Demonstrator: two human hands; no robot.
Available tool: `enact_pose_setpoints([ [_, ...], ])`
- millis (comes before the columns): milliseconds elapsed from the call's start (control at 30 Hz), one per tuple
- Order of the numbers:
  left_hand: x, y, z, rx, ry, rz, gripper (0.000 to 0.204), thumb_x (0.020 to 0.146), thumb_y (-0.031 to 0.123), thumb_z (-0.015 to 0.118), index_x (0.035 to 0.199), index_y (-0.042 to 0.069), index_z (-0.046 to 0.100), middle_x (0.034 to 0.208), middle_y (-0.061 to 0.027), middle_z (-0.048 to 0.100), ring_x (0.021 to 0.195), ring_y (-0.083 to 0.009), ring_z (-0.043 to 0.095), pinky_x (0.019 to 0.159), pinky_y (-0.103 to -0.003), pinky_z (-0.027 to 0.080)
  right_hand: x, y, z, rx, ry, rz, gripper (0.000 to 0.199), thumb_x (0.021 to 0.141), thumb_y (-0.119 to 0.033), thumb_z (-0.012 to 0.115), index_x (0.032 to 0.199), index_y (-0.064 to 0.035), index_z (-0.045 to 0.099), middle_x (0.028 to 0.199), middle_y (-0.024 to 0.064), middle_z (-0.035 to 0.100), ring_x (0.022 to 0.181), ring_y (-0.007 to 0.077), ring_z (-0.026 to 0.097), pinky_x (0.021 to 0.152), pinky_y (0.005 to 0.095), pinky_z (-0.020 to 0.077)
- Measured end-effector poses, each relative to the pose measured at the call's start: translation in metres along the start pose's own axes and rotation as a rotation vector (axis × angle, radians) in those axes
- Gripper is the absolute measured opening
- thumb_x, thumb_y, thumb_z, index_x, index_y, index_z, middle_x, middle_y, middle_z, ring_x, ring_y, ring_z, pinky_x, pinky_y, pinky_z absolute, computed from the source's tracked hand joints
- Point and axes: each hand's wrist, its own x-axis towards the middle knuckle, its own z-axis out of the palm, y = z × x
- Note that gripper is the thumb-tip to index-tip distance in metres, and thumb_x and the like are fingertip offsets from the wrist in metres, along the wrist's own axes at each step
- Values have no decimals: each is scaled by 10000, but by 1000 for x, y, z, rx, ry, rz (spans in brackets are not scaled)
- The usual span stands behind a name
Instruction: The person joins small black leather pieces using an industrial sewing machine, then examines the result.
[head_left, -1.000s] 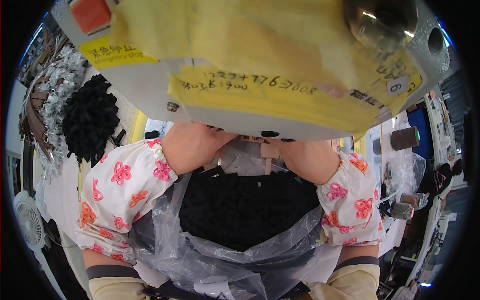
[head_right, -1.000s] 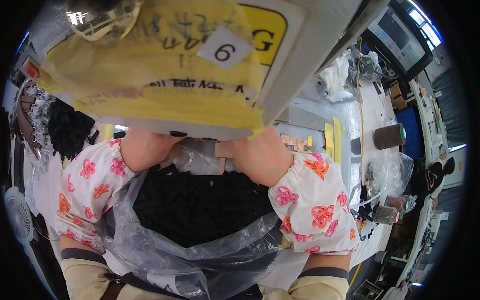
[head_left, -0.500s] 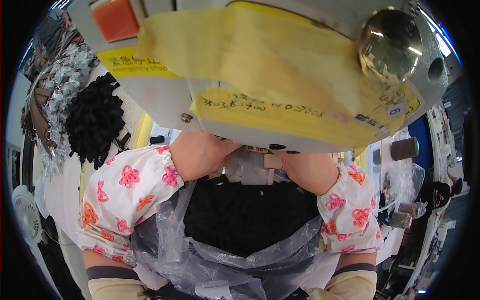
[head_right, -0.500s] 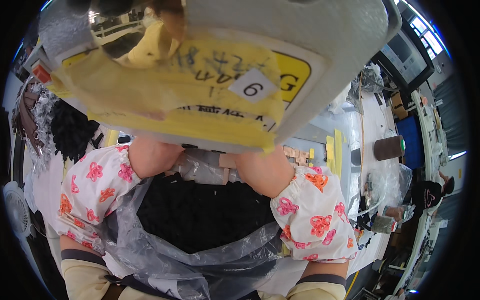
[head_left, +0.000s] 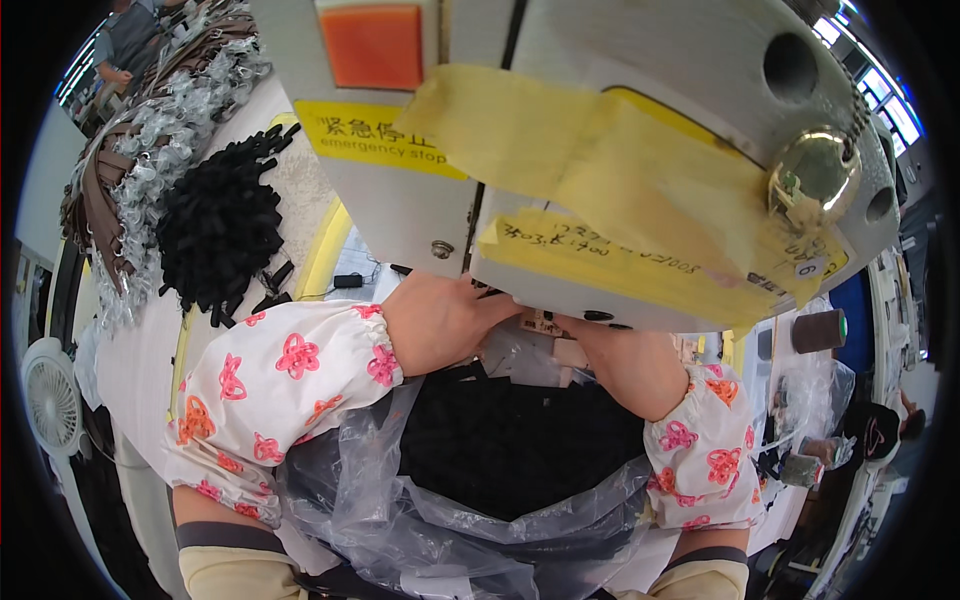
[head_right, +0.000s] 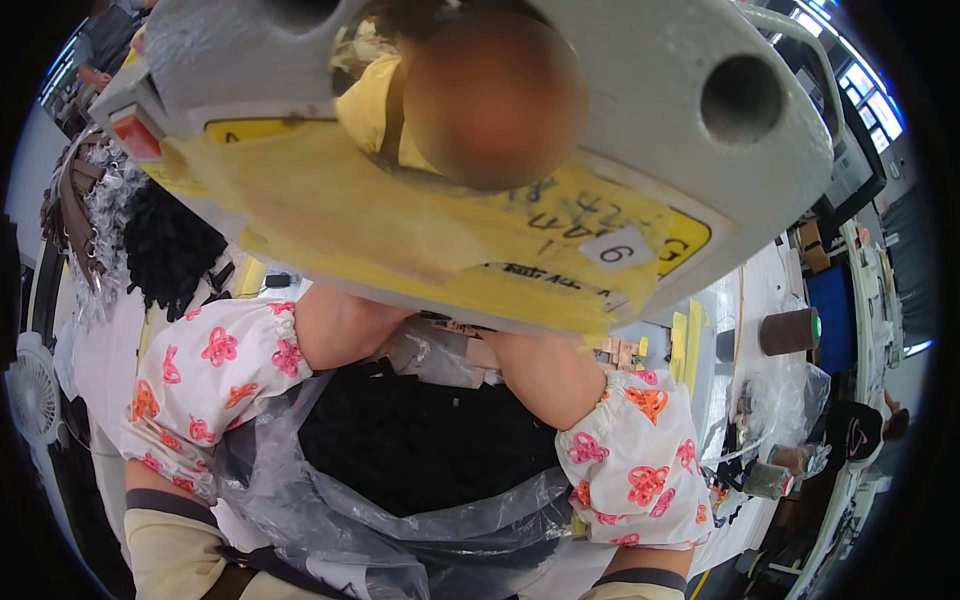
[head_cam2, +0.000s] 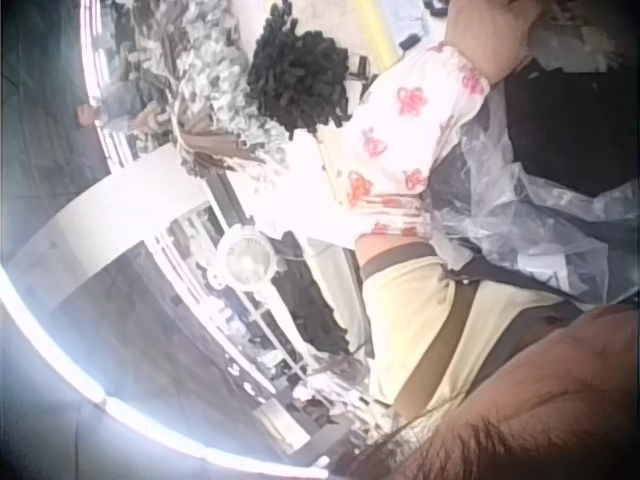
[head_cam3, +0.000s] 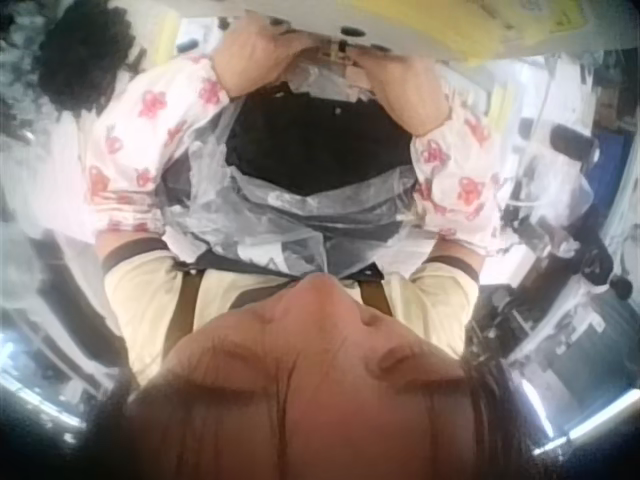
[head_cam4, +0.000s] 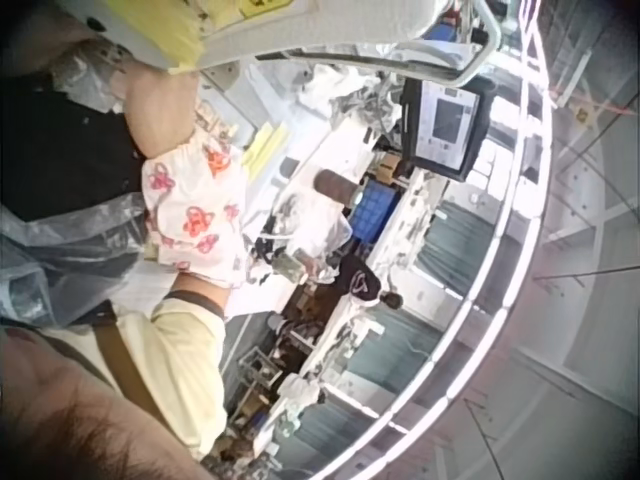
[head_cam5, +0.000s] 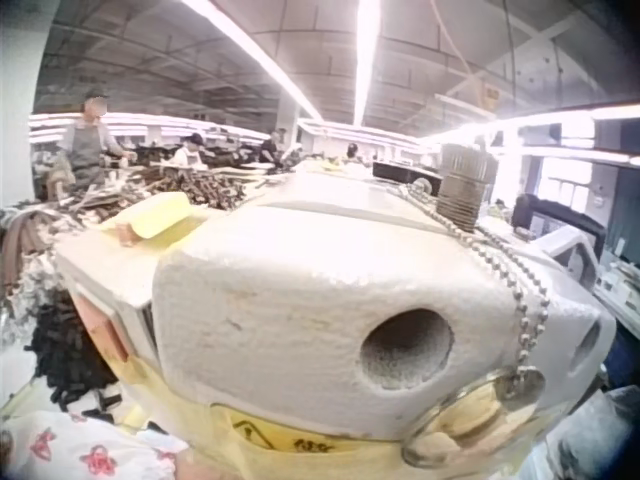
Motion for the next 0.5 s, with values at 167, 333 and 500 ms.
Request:
enact_pose_setpoints([
  [167,2,2,4,-55,69,-84,307,631,71,619,937,61,602,1003,-131,547,900,-315,546,711,-395,455,-9,9,9,85,-51,101,215,721,-59,615,931,-79,659,889,139,613,800,310,583,740,375,450],
  [333,-6,-20,-31,2,75,-168,216,690,26,572,904,17,596,850,-146,586,769,-339,562,653,-391,458,-2,-17,-16,252,103,-109,202,675,-67,673,873,-53,638,869,76,603,765,262,575,675,349,430],
  [500,-2,-30,-29,110,177,-67,211,691,28,569,900,14,596,813,-146,590,744,-326,573,631,-396,466,-3,-28,6,315,80,-303,246,633,-82,692,869,-61,625,864,28,583,798,217,542,657,337,417],
])
